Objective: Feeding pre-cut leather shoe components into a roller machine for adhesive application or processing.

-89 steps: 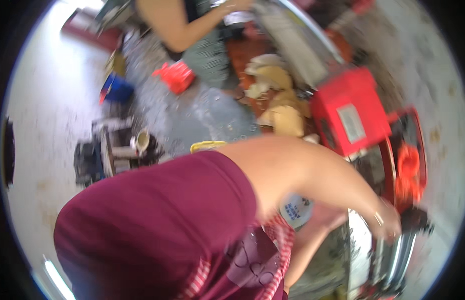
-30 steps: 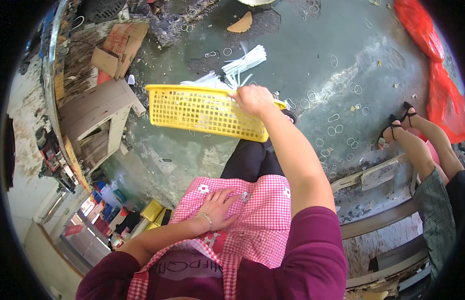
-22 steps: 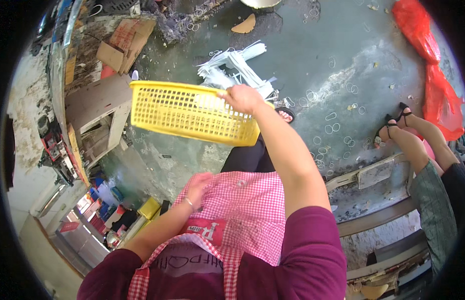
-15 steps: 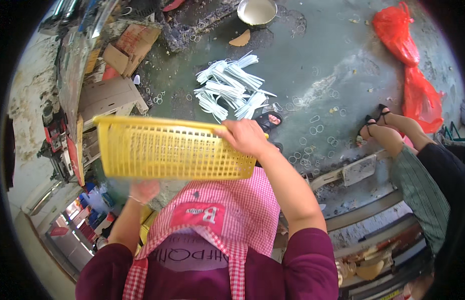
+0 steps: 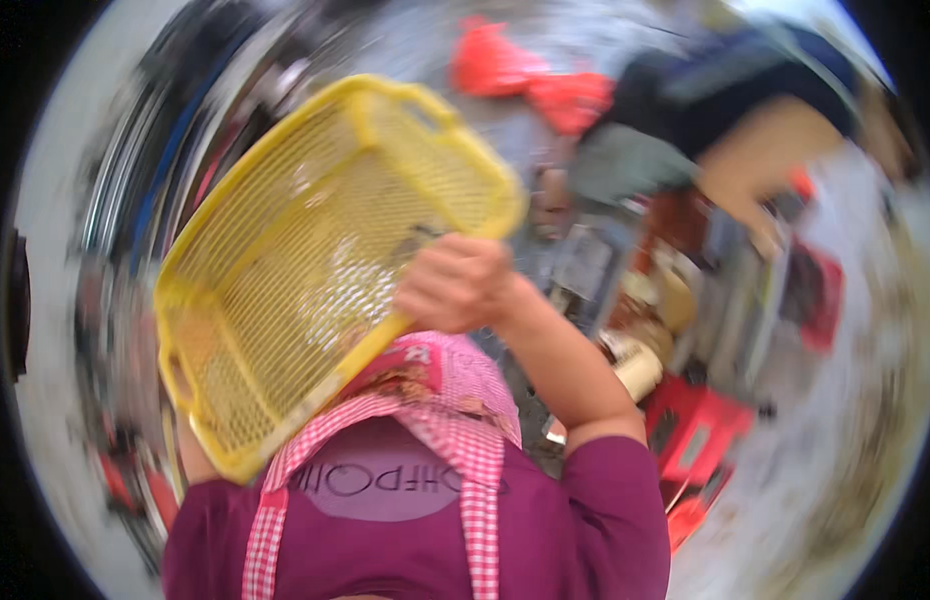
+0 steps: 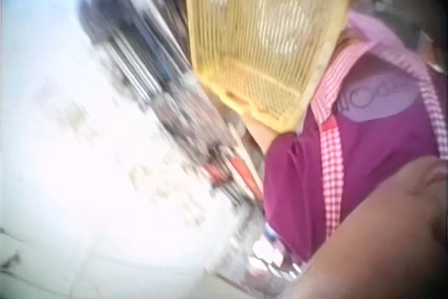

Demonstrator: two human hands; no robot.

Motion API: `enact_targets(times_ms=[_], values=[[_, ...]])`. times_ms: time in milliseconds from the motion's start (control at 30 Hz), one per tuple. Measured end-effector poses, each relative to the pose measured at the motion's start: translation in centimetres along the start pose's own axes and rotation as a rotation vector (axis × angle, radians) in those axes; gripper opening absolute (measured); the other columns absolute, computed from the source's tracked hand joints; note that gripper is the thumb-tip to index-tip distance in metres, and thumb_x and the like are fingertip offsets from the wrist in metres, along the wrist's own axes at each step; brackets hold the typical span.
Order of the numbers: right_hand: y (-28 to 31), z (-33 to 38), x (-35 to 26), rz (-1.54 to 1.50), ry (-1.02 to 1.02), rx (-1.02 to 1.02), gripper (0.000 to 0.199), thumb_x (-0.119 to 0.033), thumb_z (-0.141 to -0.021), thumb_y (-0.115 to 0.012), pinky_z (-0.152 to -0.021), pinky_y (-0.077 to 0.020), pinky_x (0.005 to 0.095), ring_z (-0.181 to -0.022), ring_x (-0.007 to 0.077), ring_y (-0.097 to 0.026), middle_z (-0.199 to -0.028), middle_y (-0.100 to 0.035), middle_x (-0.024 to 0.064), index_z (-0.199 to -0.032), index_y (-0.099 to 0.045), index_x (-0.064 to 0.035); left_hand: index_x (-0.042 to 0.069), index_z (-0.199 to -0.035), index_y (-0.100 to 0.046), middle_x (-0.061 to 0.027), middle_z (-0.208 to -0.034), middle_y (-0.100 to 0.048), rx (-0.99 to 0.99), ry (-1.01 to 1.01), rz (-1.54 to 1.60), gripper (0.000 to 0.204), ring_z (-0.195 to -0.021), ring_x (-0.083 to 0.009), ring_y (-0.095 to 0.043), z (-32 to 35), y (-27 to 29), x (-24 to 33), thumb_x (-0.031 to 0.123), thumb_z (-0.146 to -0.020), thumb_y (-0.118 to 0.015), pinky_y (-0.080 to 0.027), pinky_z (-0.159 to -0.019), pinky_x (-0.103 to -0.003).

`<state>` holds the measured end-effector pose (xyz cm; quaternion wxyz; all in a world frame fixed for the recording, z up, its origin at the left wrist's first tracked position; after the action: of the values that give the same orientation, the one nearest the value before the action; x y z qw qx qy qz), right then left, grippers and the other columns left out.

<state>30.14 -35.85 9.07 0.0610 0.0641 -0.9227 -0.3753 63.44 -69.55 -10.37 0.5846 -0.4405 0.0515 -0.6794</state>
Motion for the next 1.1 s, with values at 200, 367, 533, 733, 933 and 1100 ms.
enact_targets(times_ms=[200,367,533,733,933,1100], values=[[12.7,-5.3,-5.1,0.516,0.108,0.105,0.014,-0.023,-0.067,-0.060,-0.058,-0.0362,0.0248,-0.063,0.0103,-0.047,-0.065,-0.043,-0.0055,-0.063,-0.048,-0.0168,0.011,-0.146,-0.027,-0.0198,-0.148,-0.031,-0.834,0.044,-0.224,0.064,-0.133,-0.0370,-0.036,-4.9,-15.9,5.9,0.030,-0.088,-0.045,-0.034,-0.107,-0.052],[20.8,-5.6,-8.9,0.868,-0.180,0.375,0.033,-0.023,-0.074,-0.062,-0.087,-0.0434,0.0370,-0.101,0.0233,-0.057,-0.107,-0.061,0.0079,-0.103,-0.063,-0.0071,0.011,-0.147,-0.026,-0.0199,-0.149,-0.030,-1.281,0.033,-0.285,0.066,-0.134,-0.0368,-0.035,-1.2,-38.7,2.6,0.030,-0.087,-0.045,-0.033,-0.107,-0.052],[24.3,1.2,-9.5,-0.555,-0.723,0.999,0.071,-0.042,-0.096,-0.051,-0.105,-0.0378,0.0443,-0.128,0.0288,-0.044,-0.142,-0.039,0.0162,-0.147,-0.022,-0.0020,0.004,-0.139,-0.034,-0.0210,-0.134,-0.042,-1.249,-0.081,-0.212,0.061,-0.121,-0.0364,-0.045,-2.1,-51.2,-3.1,0.018,-0.082,-0.051,-0.040,-0.101,-0.052],[33.2,12.4,-14.1,0.045,-0.938,1.689,0.047,-0.006,-0.091,-0.055,-0.095,-0.0462,0.0490,-0.120,0.0316,-0.051,-0.130,-0.050,0.0154,-0.135,-0.037,-0.0068,-0.005,-0.130,-0.045,-0.0210,-0.125,-0.053,-1.451,-0.179,-0.132,0.061,-0.118,-0.0337,-0.052,5.6,-65.3,-16.8,-0.008,-0.070,-0.052,-0.044,-0.100,-0.047],[47.8,22.9,-27.6,0.558,-0.838,1.753,0.057,0.013,-0.084,-0.046,-0.089,-0.0467,0.0665,-0.114,0.0485,-0.051,-0.130,-0.041,0.0222,-0.134,-0.029,-0.0102,0.006,-0.144,-0.024,-0.0141,-0.139,-0.038,-2.124,-0.135,-0.134,0.074,-0.126,-0.0239,-0.043,23.6,-71.4,-31.4,0.018,-0.083,-0.064,-0.045,-0.098,-0.038],[59.4,29.0,-32.9,1.111,-0.680,1.683,0.058,0.021,-0.078,-0.044,-0.075,-0.0545,0.0617,-0.107,0.0432,-0.056,-0.130,-0.044,0.0206,-0.127,-0.040,-0.0098,0.009,-0.143,-0.034,-0.0091,-0.147,-0.036,-2.247,0.292,-0.640,0.071,-0.137,-0.0232,-0.031,18.7,-68.3,-42.6,0.016,-0.082,-0.071,-0.027,-0.109,-0.046]])
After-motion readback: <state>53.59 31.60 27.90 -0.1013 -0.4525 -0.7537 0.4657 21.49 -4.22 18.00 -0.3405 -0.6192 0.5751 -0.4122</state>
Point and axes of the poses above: each hand's wrist, its own z-axis away from the middle knuckle, its own y-axis out of the back of the hand, x = y × z, the point moved 7 cm from there along -z, towards the middle knuckle
